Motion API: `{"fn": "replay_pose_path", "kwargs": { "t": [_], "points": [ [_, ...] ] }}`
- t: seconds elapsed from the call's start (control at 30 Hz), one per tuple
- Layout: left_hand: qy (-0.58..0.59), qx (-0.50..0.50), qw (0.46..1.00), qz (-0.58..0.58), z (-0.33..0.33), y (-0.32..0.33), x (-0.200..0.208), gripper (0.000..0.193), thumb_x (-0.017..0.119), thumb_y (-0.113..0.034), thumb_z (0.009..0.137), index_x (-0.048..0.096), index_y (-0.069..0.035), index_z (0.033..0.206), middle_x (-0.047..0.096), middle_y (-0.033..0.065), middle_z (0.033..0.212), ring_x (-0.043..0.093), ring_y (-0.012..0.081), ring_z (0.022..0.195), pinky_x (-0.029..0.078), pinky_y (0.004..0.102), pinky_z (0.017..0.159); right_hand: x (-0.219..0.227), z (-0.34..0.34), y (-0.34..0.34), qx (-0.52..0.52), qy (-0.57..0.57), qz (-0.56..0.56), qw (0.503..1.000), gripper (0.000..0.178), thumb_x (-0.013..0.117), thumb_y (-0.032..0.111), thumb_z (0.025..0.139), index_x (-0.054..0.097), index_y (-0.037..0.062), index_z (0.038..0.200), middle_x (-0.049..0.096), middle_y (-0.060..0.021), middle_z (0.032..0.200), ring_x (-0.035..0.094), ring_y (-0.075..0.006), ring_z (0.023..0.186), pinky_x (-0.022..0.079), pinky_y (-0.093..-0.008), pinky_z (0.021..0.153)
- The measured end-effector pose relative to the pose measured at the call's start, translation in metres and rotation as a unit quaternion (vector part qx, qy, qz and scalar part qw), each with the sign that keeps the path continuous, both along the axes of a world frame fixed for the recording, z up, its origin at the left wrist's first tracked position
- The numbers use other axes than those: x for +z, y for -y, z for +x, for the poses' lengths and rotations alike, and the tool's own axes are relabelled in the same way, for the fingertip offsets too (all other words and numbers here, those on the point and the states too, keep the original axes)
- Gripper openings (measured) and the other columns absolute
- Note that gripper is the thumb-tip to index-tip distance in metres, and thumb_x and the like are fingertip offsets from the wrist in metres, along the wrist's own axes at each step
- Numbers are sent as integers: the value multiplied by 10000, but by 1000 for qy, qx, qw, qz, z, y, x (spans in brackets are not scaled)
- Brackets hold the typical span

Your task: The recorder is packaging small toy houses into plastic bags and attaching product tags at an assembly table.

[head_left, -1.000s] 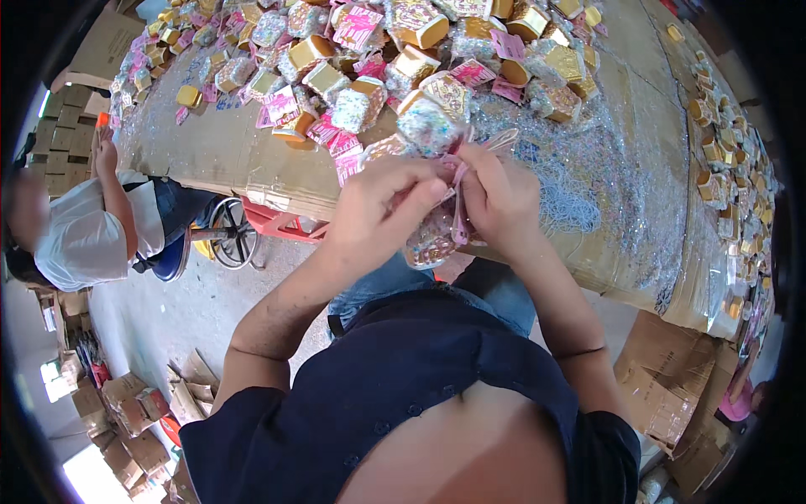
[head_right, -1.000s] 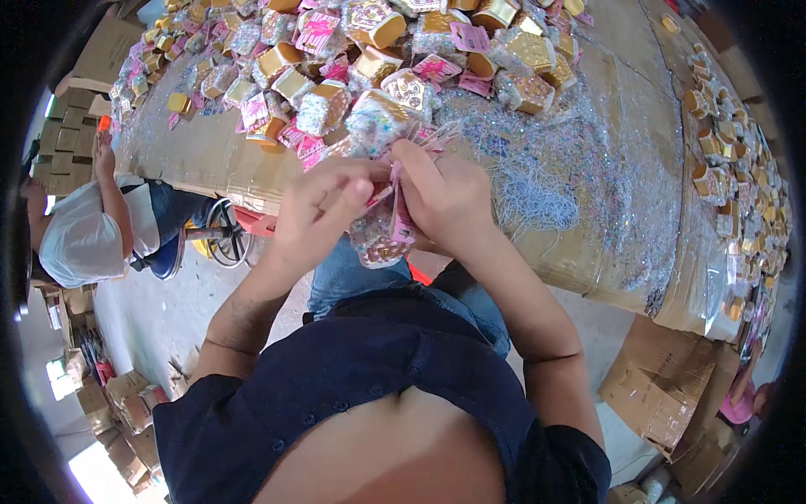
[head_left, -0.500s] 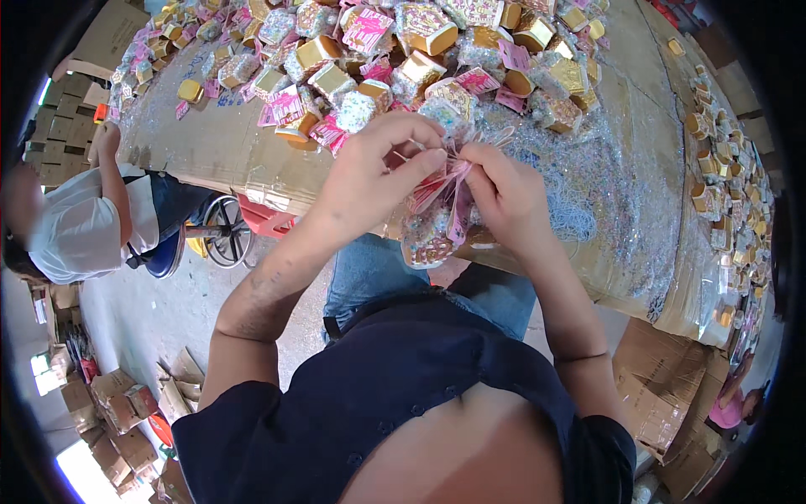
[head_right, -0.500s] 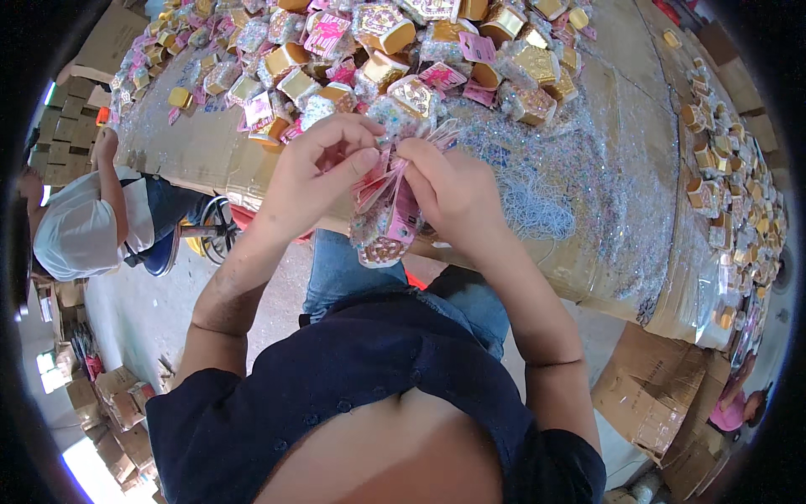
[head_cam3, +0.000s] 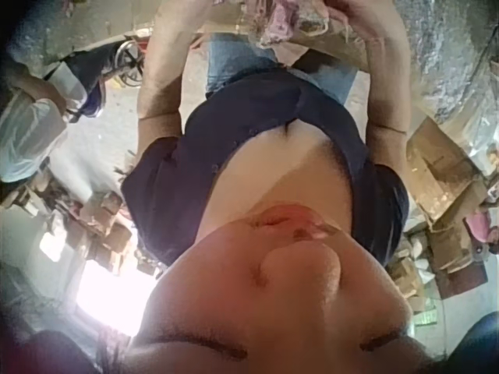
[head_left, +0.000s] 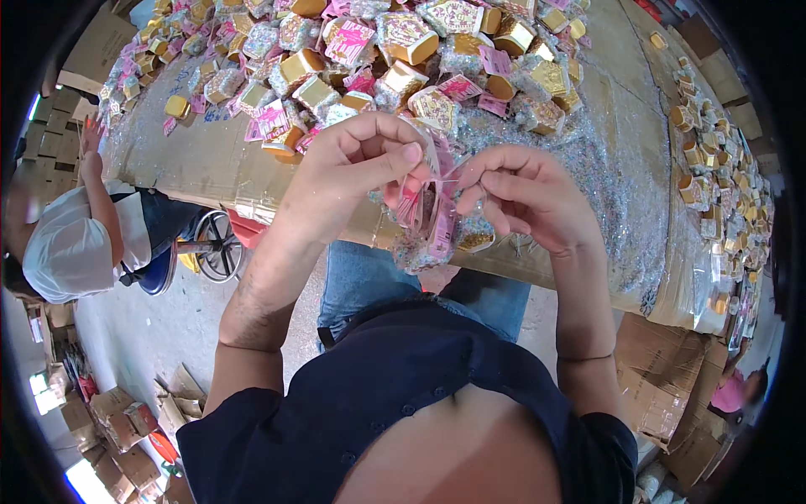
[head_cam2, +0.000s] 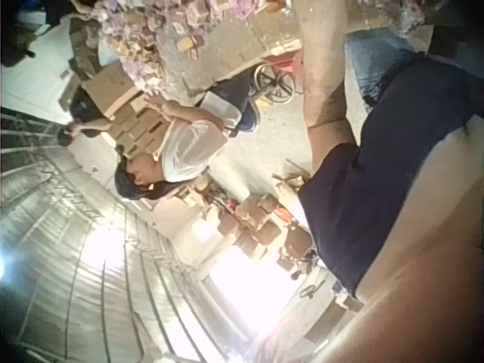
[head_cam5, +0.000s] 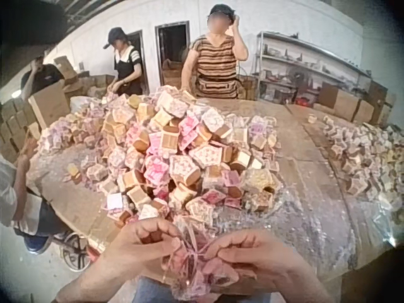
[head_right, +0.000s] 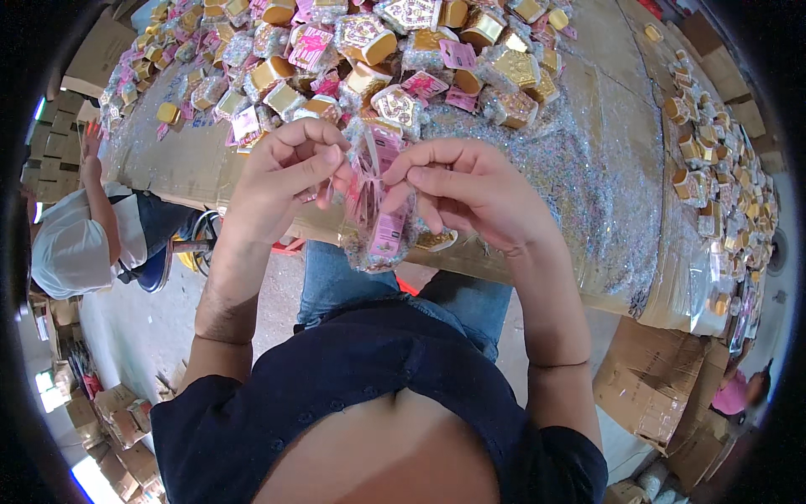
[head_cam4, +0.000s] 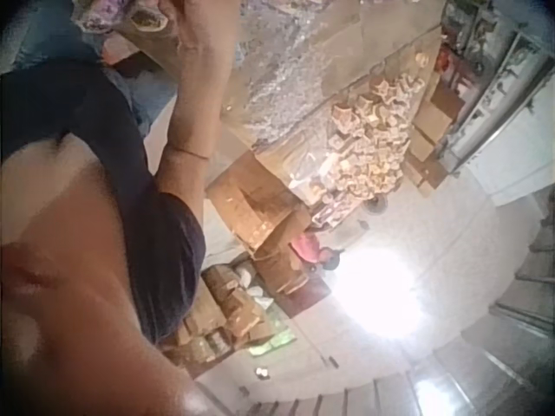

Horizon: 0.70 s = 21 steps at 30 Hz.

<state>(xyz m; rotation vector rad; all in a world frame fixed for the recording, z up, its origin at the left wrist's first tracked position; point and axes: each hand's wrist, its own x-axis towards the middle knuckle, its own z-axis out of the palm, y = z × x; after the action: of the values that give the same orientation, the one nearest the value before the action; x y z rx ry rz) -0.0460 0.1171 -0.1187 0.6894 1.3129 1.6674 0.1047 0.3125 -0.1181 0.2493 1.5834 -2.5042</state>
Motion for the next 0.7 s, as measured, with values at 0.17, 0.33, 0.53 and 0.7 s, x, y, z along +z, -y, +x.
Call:
{"fn": "replay_pose_path", "kwargs": {
  "t": [0.17,0.33,0.53,0.7],
  "points": [
    [-65,-25,997,33,-5,-2,-8,202,586,-42,903,651,1,1089,702,112,957,657,119,833,497,221,625,-10,-6,3,-23,-12,-45,999,206,587,95,906,628,-34,1062,705,-155,944,558,-56,540,391,-155,455],
    [-64,-26,997,26,-6,-1,-12,204,614,-5,872,661,17,1069,704,139,987,679,150,875,545,241,680,-17,-6,10,-100,-53,37,993,185,613,106,904,623,-26,1034,699,-183,946,524,-62,495,412,-173,469],
    [-122,57,991,18,3,-6,-12,161,634,-10,882,667,38,1032,701,120,947,685,151,839,559,235,665,-25,-15,18,-200,-105,77,971,164,650,131,902,662,6,1007,663,-45,804,439,-25,522,325,-172,446],
    [-155,112,981,28,8,-13,-20,136,644,-36,891,678,24,1008,684,63,872,646,101,720,521,205,587,-9,-18,31,-215,-92,-35,972,156,606,159,935,664,15,950,590,19,730,375,-17,532,268,-186,456]
  ]
}}
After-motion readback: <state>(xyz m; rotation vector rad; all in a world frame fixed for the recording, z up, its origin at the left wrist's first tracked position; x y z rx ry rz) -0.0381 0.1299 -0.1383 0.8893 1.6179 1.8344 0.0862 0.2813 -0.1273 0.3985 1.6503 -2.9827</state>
